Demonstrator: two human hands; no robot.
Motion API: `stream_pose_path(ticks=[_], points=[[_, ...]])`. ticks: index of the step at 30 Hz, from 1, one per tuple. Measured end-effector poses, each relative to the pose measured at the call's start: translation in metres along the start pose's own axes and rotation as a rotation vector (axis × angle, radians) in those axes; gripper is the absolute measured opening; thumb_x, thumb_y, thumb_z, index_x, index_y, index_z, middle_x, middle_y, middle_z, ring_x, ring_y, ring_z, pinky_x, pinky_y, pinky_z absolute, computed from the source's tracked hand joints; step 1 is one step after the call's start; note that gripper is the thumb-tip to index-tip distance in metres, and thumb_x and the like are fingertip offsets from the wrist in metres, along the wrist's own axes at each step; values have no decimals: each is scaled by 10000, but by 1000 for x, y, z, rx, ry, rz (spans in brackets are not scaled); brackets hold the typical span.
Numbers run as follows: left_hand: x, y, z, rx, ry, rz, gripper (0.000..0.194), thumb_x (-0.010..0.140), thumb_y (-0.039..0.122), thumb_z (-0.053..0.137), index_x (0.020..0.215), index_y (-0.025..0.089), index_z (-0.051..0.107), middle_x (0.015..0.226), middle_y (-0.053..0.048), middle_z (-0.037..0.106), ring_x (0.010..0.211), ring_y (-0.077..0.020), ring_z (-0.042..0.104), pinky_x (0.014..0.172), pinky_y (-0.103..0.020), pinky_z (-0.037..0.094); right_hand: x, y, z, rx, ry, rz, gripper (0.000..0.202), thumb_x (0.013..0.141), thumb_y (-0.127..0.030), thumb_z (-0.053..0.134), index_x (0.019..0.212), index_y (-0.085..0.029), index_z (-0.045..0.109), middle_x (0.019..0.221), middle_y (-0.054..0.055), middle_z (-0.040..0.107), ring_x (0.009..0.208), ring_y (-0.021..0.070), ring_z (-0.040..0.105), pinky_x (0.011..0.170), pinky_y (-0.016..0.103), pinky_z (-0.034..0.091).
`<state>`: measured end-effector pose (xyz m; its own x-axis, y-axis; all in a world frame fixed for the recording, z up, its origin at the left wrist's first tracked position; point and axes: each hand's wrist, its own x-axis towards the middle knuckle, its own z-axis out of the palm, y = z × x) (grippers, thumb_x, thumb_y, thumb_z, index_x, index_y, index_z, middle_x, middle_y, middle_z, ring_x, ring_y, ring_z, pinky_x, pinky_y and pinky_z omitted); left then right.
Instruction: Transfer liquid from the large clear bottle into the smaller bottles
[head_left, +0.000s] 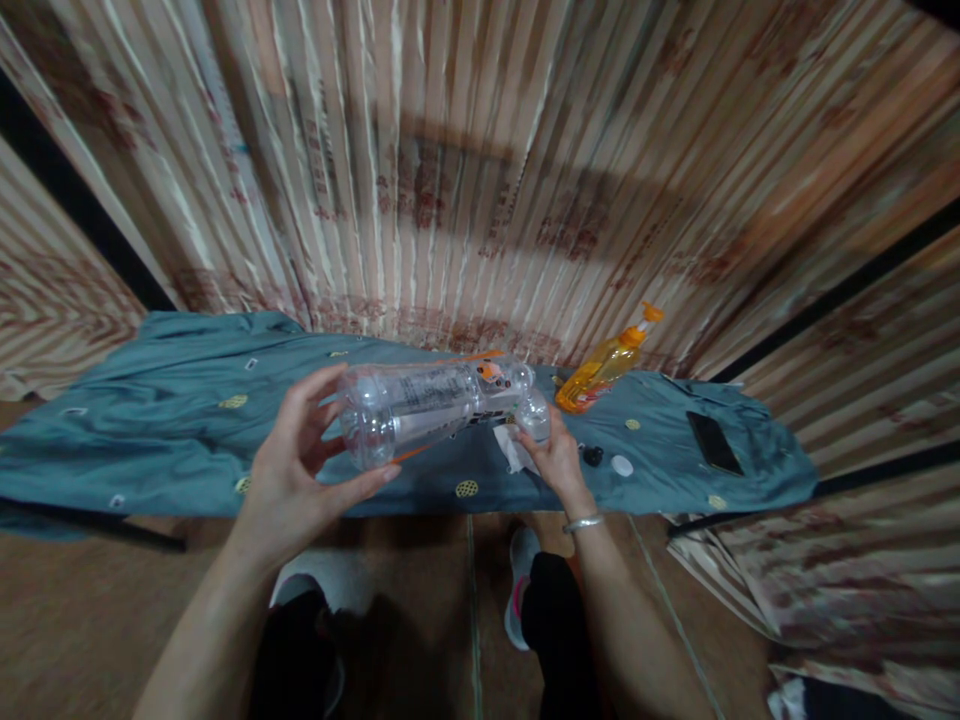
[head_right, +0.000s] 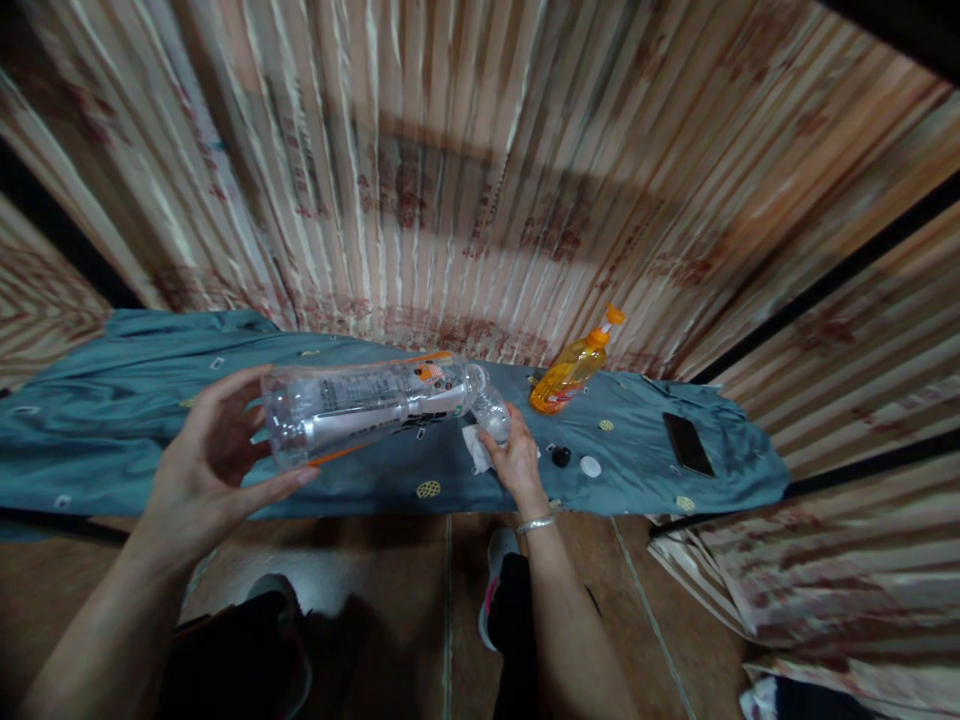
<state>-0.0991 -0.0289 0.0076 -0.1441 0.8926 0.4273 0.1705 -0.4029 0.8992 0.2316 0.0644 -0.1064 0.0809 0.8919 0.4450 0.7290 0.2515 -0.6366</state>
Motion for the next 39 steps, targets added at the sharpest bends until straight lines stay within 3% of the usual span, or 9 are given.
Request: stream_pose_path(ticks=[30,39], points=[[1,2,3,-29,-8,37,901,539,311,942,1343,304,536,1410,-102,595,1239,-326,643,826,-406,663,1,2,0,-18,-28,30,650,798,-423,694,1369,-164,521,1269,168,698,1144,335,682,988,490,539],[0,1,2,-64,8,15,910,507,266,946,1330,319,562,1384,-71,614,1231,-278,654,806,-308,651,0,7,2,-14,-16,7,660,797,-401,698,1376,-141,515,1279,181,689,1164,335,674,1003,488,533]])
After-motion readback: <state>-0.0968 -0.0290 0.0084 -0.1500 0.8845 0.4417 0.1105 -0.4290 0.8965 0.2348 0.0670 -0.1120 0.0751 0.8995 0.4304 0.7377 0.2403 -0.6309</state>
